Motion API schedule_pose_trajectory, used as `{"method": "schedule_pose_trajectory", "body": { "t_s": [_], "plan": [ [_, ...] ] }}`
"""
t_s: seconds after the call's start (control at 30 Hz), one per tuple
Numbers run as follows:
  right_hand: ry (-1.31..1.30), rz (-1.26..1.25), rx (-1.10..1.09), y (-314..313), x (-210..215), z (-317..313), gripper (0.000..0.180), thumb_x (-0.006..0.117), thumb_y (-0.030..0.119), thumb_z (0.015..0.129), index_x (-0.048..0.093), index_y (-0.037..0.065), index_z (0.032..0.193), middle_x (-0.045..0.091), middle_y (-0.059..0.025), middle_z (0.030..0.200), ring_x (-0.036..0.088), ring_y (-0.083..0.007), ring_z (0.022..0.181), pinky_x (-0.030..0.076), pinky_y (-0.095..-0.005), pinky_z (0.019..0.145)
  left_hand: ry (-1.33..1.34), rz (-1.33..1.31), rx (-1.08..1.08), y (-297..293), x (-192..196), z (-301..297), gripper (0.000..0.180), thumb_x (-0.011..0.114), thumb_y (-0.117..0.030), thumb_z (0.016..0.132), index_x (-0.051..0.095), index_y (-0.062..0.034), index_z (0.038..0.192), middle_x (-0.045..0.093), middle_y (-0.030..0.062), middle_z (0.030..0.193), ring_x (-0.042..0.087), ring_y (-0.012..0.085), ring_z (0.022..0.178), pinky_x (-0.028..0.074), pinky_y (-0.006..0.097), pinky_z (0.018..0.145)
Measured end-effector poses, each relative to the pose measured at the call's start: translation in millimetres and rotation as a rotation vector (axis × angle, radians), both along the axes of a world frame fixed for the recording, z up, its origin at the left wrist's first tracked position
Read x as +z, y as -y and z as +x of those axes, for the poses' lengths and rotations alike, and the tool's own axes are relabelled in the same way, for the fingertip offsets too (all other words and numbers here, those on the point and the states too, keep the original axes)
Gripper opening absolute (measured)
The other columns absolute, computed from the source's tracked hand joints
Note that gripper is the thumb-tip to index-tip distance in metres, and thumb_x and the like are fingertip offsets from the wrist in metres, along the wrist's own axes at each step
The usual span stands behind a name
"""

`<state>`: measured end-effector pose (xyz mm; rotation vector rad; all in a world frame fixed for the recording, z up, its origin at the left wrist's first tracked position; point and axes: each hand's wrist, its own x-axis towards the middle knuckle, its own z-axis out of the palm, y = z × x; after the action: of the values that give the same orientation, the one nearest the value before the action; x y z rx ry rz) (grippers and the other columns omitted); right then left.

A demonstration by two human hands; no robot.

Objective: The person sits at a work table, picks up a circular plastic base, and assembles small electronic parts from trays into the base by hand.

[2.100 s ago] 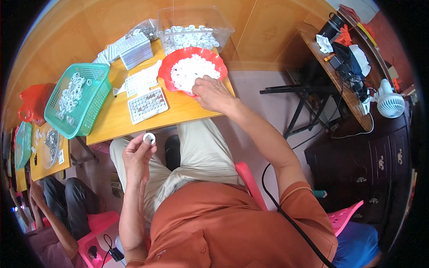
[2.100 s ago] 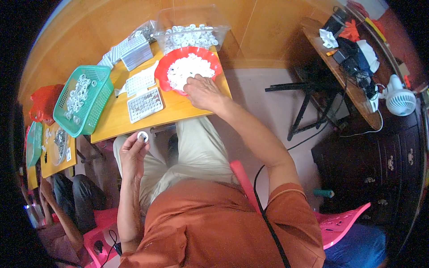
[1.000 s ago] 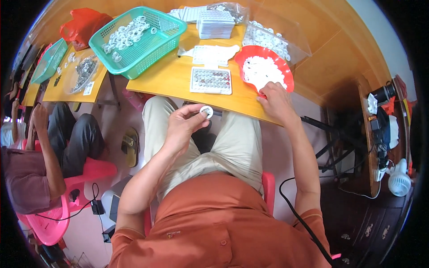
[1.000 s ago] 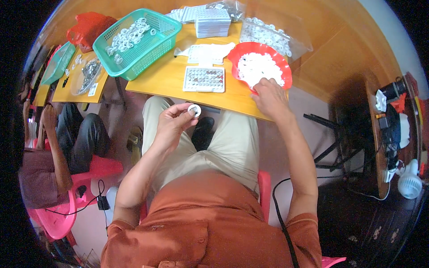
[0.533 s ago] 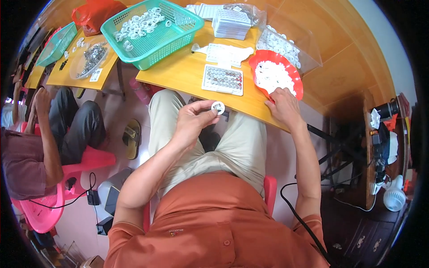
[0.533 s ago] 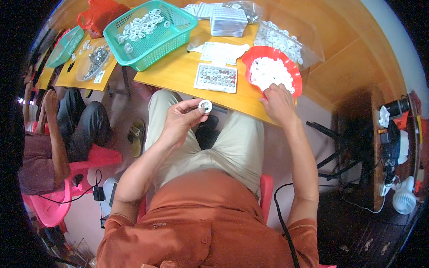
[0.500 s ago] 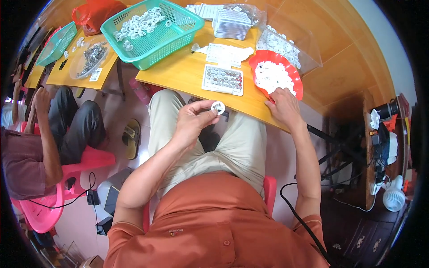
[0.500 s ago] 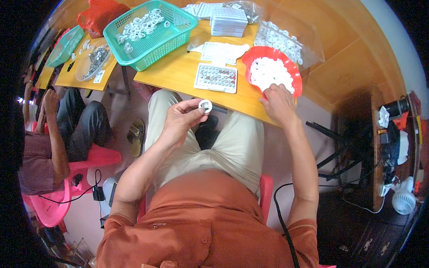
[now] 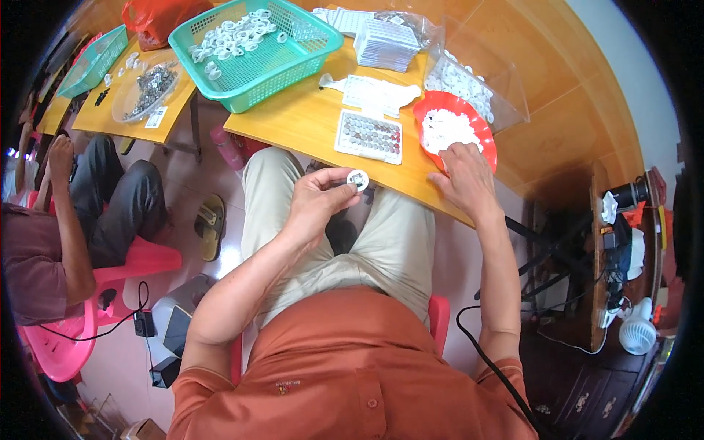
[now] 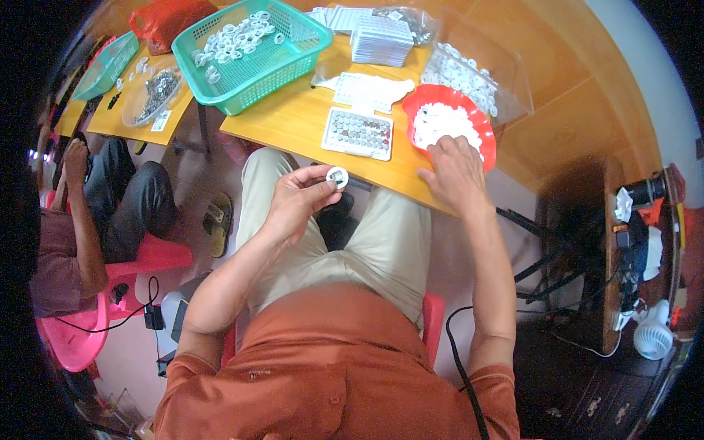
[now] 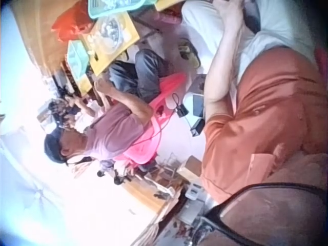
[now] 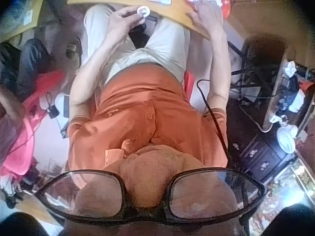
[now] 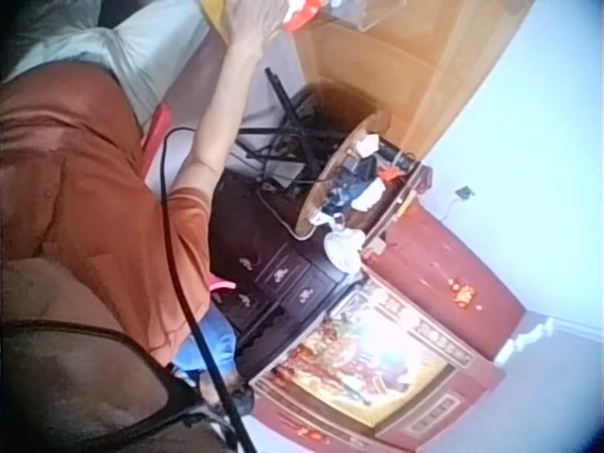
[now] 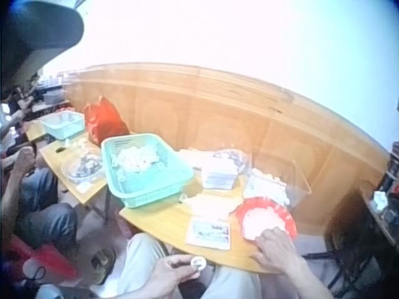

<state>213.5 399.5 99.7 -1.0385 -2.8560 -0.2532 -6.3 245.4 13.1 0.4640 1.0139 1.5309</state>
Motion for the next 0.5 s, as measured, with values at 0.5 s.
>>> {"method": "schedule_pose_trajectory", "body": {
  "t_s": [0.5],
  "plan": [
    [-0.265,-0.279,0.090,1.7,-28.1,-65.0,0.017,0.065,0.015,0.083,0.068,0.002,0.093,0.064,-0.0144,0.094,0.063,-0.0323,0.090,0.051,-0.0420,0.080,0.217,-0.055,0.013,-3.1,-1.4,-10.3,0.021,0.060,0.000,0.090,0.063,0.0046,0.111,0.068,0.0124,0.100,0.068,0.0150,0.083,0.059,0.024,0.074]
  ]
}}
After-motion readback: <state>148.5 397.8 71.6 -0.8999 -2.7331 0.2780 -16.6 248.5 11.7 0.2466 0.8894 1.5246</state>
